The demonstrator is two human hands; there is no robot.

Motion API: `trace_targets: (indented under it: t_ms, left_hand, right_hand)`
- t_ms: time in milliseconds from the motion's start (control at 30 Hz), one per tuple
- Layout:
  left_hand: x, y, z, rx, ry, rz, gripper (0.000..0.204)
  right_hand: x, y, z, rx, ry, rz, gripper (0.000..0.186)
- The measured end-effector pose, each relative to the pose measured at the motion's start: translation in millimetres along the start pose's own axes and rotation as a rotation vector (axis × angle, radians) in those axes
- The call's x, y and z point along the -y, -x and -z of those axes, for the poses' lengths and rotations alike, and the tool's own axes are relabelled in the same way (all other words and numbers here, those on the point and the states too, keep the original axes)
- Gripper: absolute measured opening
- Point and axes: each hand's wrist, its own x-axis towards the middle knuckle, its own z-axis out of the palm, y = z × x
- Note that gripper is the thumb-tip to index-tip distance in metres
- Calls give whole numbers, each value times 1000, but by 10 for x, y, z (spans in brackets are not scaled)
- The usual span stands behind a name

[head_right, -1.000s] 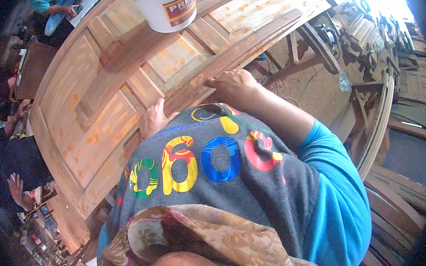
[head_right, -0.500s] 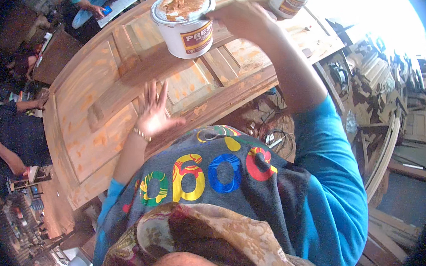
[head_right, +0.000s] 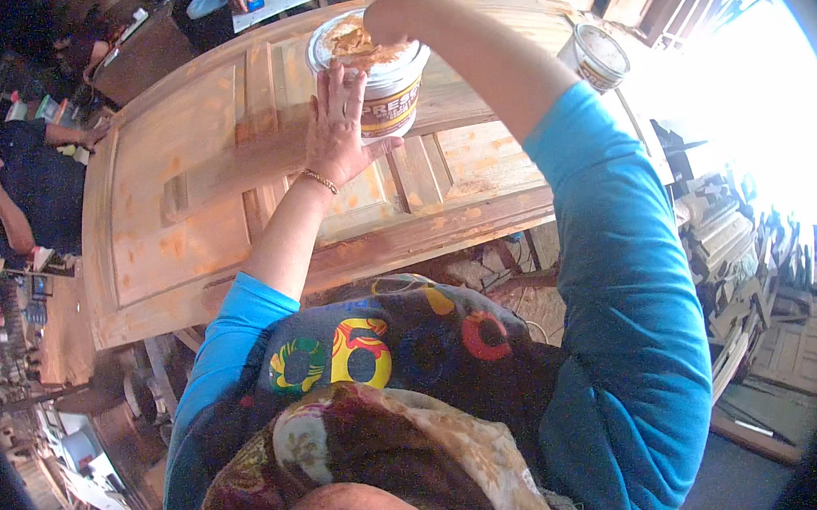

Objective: The person applies a wood finish to a long wooden molding using a small brush, repeatedly dipping the brush into a container of finish and spreading it along the molding's surface. The person repositions the molding on the workbench to reach different sections.

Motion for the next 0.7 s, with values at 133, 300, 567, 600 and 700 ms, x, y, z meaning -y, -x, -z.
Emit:
trace_targets:
  t_ms: [133,300,567,600,700]
  left_hand:
    - [25,-3,51,-26,-24,-2,120]
    - [117,34,32,-11,-85,28,117]
    - [296,-153,146,359,-29,58,118]
    - [354,-129,297,366,130,105,111]
    - [866,217,836,293,419,96,99]
  right_hand:
    - [-358,-425,-235,-149,171,149,25]
    - [-325,-385,-37,50,165,150,25]
    - [-912,-616,-729,-267,-177,-84,28]
    - [-994,-349,-799,-272,-284,-110,29]
    - [-748,411,-1067,-171,-601,-114,33]
